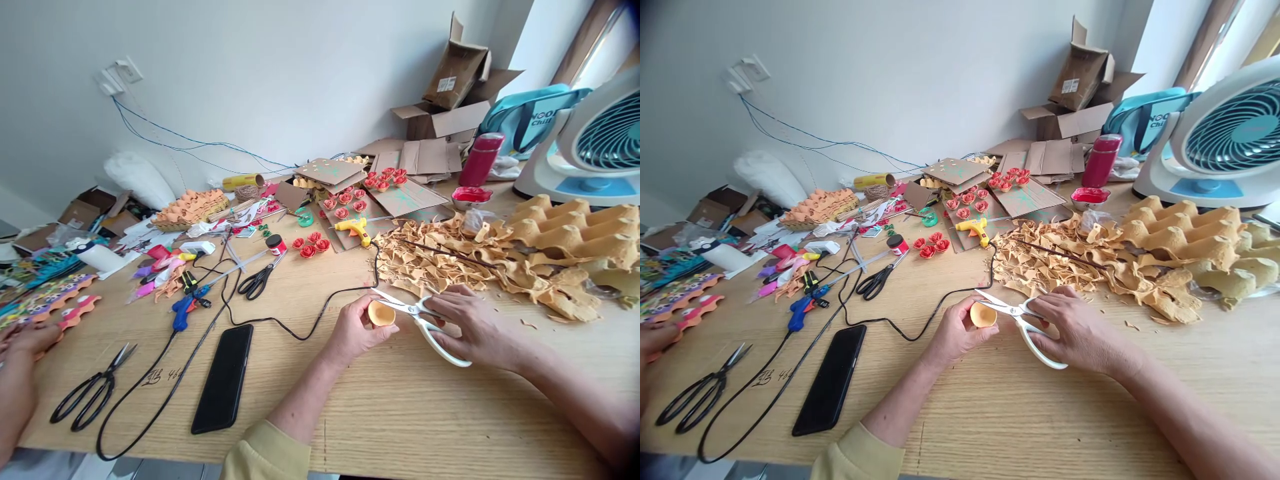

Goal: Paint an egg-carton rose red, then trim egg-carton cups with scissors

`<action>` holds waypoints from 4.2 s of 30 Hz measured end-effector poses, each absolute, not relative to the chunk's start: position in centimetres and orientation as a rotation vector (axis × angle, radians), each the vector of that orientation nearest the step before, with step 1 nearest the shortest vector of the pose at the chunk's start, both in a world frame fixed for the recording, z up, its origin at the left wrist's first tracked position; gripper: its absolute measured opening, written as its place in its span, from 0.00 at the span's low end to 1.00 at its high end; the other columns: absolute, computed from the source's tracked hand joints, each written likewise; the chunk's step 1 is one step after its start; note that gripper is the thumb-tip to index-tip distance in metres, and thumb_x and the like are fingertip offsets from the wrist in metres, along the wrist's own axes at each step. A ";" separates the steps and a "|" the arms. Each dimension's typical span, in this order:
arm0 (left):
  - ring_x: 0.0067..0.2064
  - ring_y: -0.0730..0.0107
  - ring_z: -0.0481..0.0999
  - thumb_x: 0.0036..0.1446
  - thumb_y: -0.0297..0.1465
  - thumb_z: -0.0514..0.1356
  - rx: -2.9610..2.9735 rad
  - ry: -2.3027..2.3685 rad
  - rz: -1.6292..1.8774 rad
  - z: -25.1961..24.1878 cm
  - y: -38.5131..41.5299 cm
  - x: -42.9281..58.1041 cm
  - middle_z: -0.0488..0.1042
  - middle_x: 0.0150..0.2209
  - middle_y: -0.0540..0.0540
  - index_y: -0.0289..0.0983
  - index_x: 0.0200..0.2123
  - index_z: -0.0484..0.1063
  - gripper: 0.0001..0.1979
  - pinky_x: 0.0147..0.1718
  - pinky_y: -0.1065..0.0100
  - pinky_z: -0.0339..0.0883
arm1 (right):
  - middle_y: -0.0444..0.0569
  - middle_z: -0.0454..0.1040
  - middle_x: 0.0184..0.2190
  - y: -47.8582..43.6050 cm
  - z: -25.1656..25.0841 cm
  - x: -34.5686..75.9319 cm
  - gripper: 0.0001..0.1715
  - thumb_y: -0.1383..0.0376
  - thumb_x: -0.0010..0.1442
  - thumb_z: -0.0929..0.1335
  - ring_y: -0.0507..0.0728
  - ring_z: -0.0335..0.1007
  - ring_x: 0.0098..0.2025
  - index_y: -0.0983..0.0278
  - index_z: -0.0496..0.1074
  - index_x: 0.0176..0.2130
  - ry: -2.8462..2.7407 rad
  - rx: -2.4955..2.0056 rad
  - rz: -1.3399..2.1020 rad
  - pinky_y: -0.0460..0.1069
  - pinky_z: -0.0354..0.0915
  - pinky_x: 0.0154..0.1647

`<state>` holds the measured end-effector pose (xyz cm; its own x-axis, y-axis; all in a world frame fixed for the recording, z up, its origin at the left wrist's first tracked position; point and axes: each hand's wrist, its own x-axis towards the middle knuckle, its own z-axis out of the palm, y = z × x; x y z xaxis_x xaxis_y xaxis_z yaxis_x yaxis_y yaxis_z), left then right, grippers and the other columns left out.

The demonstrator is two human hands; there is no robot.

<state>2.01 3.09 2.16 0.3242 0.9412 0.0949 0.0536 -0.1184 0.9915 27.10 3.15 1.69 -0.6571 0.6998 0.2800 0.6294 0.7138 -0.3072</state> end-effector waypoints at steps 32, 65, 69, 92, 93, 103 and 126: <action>0.38 0.68 0.74 0.44 0.32 0.73 1.537 0.905 0.907 2.7 2.6 1.4 0.76 0.36 0.45 0.32 0.38 0.77 0.18 0.40 0.69 0.70 | 0.45 0.72 0.27 2.7 3.0 27.2 0.11 0.60 0.69 0.65 0.55 0.64 0.30 0.61 0.68 0.34 -2.564 -0.955 0.291 0.52 0.57 0.40; 0.35 0.72 0.71 0.46 0.36 0.72 1.469 0.981 1.008 1.6 3.5 1.3 0.73 0.36 0.48 0.35 0.44 0.72 0.23 0.35 0.72 0.69 | 0.42 0.66 0.20 3.3 1.7 27.5 0.18 0.56 0.67 0.64 0.51 0.59 0.23 0.61 0.64 0.27 -2.326 -1.190 0.402 0.47 0.54 0.25; 0.35 0.73 0.71 0.46 0.33 0.71 1.509 1.011 1.044 1.4 3.6 1.3 0.73 0.36 0.48 0.36 0.42 0.72 0.20 0.34 0.73 0.69 | 0.42 0.67 0.19 3.1 2.1 27.5 0.20 0.55 0.68 0.62 0.50 0.60 0.21 0.61 0.64 0.26 -2.316 -1.191 0.518 0.46 0.56 0.24; 0.45 0.66 0.75 0.49 0.36 0.71 1.469 0.972 1.066 0.8 4.0 1.5 0.73 0.49 0.40 0.35 0.49 0.68 0.26 0.47 0.67 0.70 | 0.43 0.67 0.22 3.0 2.3 26.8 0.16 0.58 0.66 0.63 0.52 0.60 0.25 0.60 0.63 0.28 -2.417 -1.150 0.326 0.49 0.56 0.30; 0.46 0.65 0.75 0.49 0.36 0.71 1.471 0.975 1.067 0.9 4.0 1.5 0.73 0.50 0.40 0.35 0.49 0.68 0.27 0.48 0.67 0.70 | 0.43 0.67 0.22 3.0 2.3 26.8 0.16 0.58 0.67 0.63 0.52 0.60 0.25 0.60 0.63 0.28 -2.413 -1.140 0.324 0.49 0.56 0.30; 0.52 0.63 0.73 0.53 0.30 0.66 1.510 0.897 1.085 0.9 3.8 1.4 0.69 0.56 0.38 0.35 0.55 0.63 0.26 0.53 0.65 0.68 | 0.43 0.66 0.23 3.1 1.3 27.0 0.17 0.58 0.69 0.62 0.53 0.59 0.26 0.60 0.61 0.28 -2.429 -1.098 0.254 0.50 0.56 0.33; 0.52 0.61 0.76 0.48 0.32 0.72 1.308 0.929 1.057 0.7 4.1 1.3 0.75 0.51 0.38 0.33 0.49 0.69 0.26 0.53 0.62 0.70 | 0.44 0.69 0.24 3.6 1.3 27.7 0.14 0.58 0.67 0.64 0.54 0.64 0.27 0.60 0.64 0.31 -2.424 -1.140 0.201 0.51 0.56 0.34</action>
<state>1.33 4.15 0.67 0.2792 0.9590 0.0485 -0.0744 -0.0287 0.9968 27.66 3.61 1.32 -0.5563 0.7599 0.3363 0.6942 0.6474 -0.3146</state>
